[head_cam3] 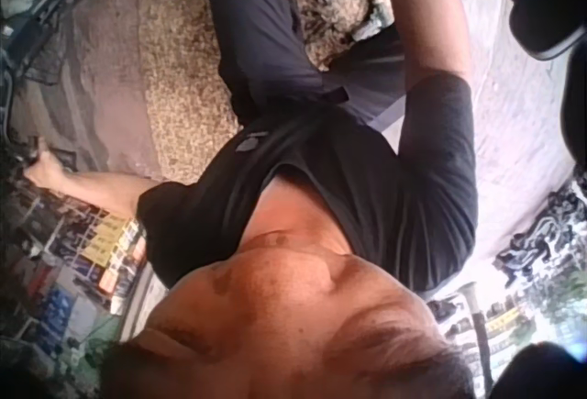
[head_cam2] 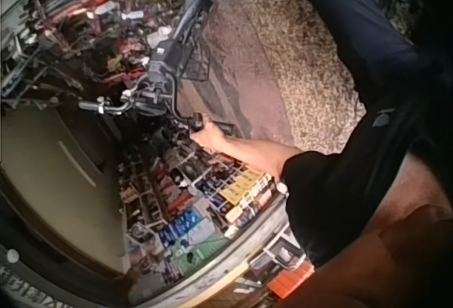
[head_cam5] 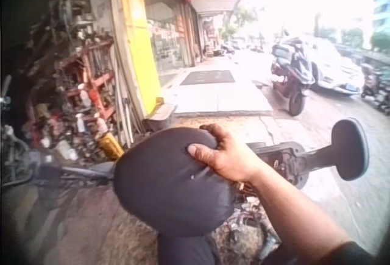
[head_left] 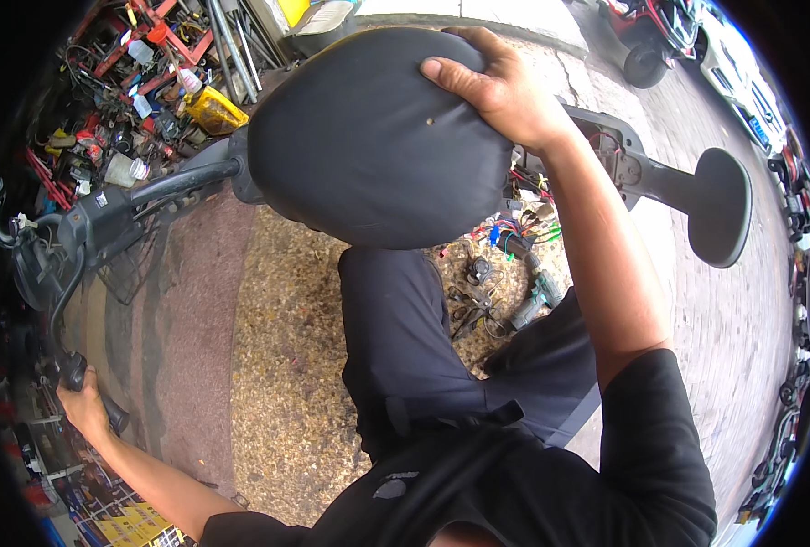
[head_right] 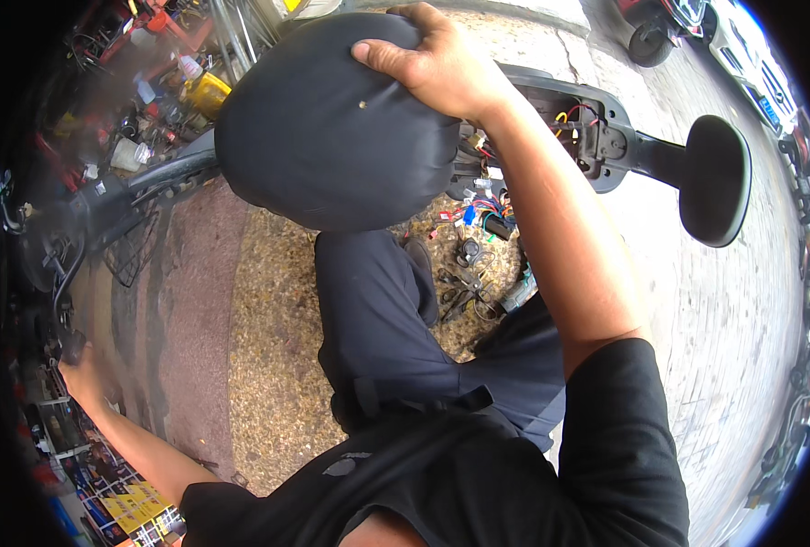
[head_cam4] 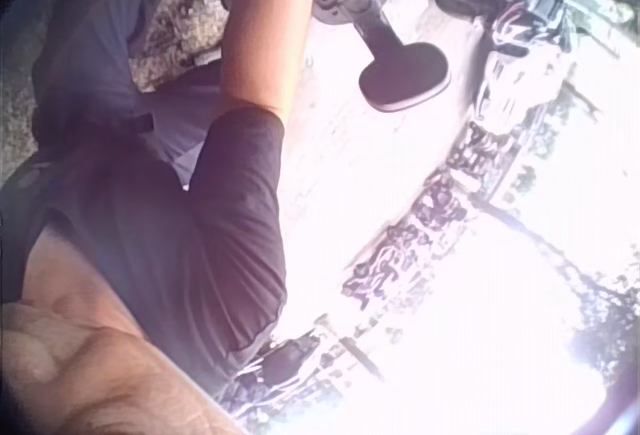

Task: The person repairs the wiring under the seat of a scooter. They use pliers to strip and cut wires, then connect multiple wire harnesses together. The person briefly tests the scooter's handlebar controls before continuing to connect additional wires.

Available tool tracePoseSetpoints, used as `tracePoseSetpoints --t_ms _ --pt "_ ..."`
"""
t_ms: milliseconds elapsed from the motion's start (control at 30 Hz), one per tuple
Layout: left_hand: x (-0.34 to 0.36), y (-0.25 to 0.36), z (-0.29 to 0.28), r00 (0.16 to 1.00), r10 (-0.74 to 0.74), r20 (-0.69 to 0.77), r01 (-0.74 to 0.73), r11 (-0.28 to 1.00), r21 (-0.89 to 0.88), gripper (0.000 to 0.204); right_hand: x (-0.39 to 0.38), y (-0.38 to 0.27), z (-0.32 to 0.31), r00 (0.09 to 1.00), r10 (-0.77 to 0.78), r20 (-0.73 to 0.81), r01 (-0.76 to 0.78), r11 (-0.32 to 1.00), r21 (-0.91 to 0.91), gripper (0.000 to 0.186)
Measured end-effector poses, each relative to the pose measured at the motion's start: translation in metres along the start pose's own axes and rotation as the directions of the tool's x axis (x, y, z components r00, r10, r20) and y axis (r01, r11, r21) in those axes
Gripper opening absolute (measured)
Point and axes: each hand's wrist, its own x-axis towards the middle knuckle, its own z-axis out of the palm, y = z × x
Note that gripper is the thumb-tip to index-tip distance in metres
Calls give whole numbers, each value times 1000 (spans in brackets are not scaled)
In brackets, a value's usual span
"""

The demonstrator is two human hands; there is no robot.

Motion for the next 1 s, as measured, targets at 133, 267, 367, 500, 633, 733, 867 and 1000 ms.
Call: tracePoseSetpoints --t_ms 133,267,367,500,633,733,867,1000 --pt "2 2 0 1000 -12 -19 12 1000 11 70 2 -1 -3 1000 -5 13 6 997 -77 80" --pt "5 -3 3 999 6 -42 -5 1000 31 69 1 1 -2 1000 20 -14 -21 999 -36 81" --pt "7 -5 4 999 10 -45 -8 999 47 68 2 1 -3 999 2 -42 -9 984 -179 83" --pt "10 -8 5 999 29 -41 -26 997 72 67 6 -1 -5 998 -14 69 8 997 78 67" --pt "13 -12 6 997 51 -56 -46 996 78 67 2 -4 -6 996 28 84 -41 987 156 69" --pt "13 -11 7 997 49 -63 -44 996 74 67 0 -5 -7 997 39 70 -50 987 155 71" --pt "11 -8 5 998 34 -48 -31 997 76 67 6 -3 -4 997 29 66 -38 989 143 71" --pt "11 -8 5 996 68 -52 -65 996 55 65 7 0 -4 997 31 67 -40 989 146 70"
